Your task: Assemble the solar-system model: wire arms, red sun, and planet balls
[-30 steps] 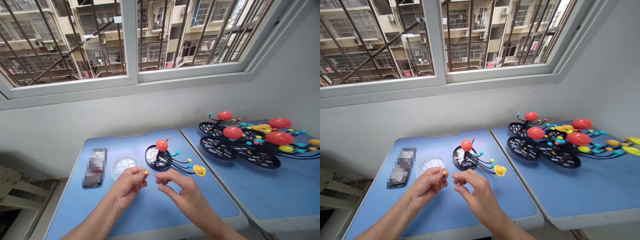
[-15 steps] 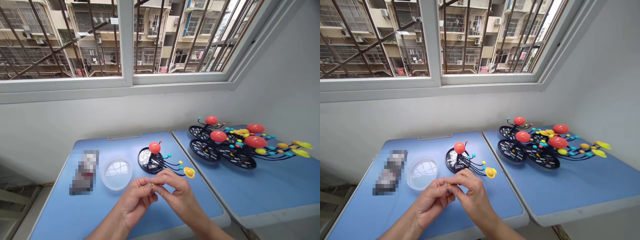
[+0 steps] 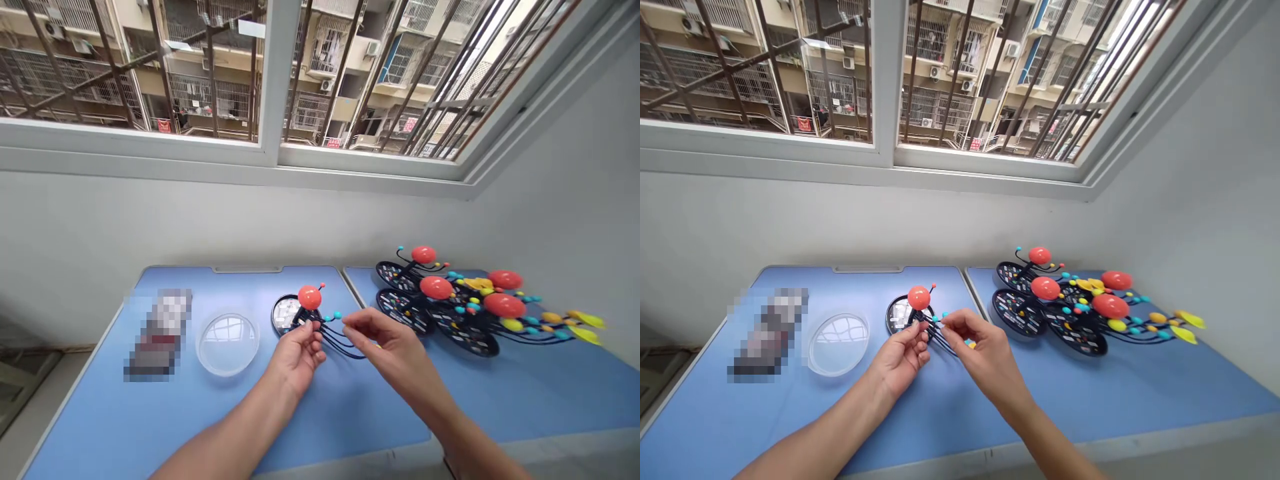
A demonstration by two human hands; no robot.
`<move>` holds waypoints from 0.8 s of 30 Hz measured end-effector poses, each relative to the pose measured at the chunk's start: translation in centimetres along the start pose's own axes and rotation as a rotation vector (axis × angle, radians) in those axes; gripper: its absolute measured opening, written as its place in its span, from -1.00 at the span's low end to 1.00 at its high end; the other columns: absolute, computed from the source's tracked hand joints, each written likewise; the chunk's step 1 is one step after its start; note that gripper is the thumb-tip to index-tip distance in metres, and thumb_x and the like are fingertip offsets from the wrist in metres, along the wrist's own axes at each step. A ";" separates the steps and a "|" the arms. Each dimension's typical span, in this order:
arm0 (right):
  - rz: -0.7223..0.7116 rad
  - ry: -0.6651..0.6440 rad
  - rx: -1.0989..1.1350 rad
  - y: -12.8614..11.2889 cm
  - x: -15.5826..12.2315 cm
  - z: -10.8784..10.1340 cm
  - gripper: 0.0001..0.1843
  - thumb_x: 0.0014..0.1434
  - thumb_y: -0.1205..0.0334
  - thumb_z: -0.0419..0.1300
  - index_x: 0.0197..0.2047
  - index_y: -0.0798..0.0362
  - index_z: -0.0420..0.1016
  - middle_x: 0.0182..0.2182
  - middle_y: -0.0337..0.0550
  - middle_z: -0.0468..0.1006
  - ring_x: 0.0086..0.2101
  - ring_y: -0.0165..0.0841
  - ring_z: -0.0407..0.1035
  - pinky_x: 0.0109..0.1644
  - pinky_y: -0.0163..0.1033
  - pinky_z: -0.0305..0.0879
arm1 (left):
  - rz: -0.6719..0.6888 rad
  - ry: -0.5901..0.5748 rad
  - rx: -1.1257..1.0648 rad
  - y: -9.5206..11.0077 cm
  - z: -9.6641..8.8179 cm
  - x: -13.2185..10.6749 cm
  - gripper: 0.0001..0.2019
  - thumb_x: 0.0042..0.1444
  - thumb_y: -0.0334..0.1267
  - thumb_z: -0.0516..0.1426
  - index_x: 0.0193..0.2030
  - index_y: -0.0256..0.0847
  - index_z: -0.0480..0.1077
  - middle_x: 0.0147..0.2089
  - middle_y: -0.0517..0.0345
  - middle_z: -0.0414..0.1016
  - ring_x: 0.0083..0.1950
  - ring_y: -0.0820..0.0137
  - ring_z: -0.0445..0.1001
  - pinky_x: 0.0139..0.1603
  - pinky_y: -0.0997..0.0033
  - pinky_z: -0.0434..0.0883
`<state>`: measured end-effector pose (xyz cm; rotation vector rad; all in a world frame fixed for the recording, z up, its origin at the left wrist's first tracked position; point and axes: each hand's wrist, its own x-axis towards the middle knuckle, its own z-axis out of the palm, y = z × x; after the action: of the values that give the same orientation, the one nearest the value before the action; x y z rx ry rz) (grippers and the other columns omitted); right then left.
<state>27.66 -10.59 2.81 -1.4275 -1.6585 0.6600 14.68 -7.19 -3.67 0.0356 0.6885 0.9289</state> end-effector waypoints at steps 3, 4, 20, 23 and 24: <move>-0.009 -0.043 -0.054 0.2 1.3 0.1 -0.79 0.02 0.08 0.18 -0.40 0.04 0.51 -0.47 -0.18 0.53 -0.42 -0.35 0.40 -0.33 -0.30 0.31 | 0.007 -0.019 -0.034 0.0 0.3 0.4 -0.83 0.13 -0.43 0.05 -0.41 -0.47 0.40 -0.61 0.16 0.31 -0.67 0.64 0.22 -0.64 0.63 0.19; -0.010 -0.069 -0.062 0.2 1.7 0.1 -0.79 0.02 0.08 0.18 -0.39 0.04 0.52 -0.45 -0.17 0.55 -0.39 -0.33 0.41 -0.30 -0.29 0.31 | 0.013 -0.025 -0.049 0.0 0.4 0.5 -0.83 0.12 -0.45 0.04 -0.42 -0.47 0.40 -0.61 0.16 0.31 -0.67 0.64 0.21 -0.64 0.64 0.19; 0.000 -0.227 -0.117 1.3 4.7 0.7 -0.77 -0.07 0.04 0.24 -0.45 0.04 0.50 -0.46 -0.18 0.54 -0.35 -0.30 0.42 -0.21 -0.24 0.29 | -0.008 -0.032 -0.148 -0.3 0.4 1.2 -0.84 0.05 -0.50 0.04 -0.52 -0.43 0.36 -0.66 0.19 0.27 -0.69 0.64 0.15 -0.66 0.63 0.12; -0.048 -0.201 -0.192 1.5 4.6 1.0 -0.76 -0.07 0.00 0.23 -0.48 0.02 0.51 -0.48 -0.18 0.53 -0.37 -0.29 0.42 -0.22 -0.22 0.29 | -0.009 -0.029 -0.152 -0.5 0.4 1.2 -0.85 0.03 -0.52 0.04 -0.52 -0.41 0.34 -0.66 0.19 0.27 -0.69 0.63 0.15 -0.66 0.62 0.12; -0.062 -0.198 -0.212 1.6 4.6 1.0 -0.75 -0.06 -0.01 0.21 -0.48 0.01 0.51 -0.47 -0.18 0.53 -0.38 -0.30 0.42 -0.23 -0.22 0.28 | -0.010 -0.028 -0.152 -0.5 0.4 1.2 -0.85 0.03 -0.52 0.04 -0.52 -0.41 0.33 -0.66 0.19 0.27 -0.69 0.63 0.15 -0.66 0.62 0.12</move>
<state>27.59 -5.69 2.13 -1.4896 -1.9686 0.6218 15.80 -6.50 -4.17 -0.0895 0.5904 0.9670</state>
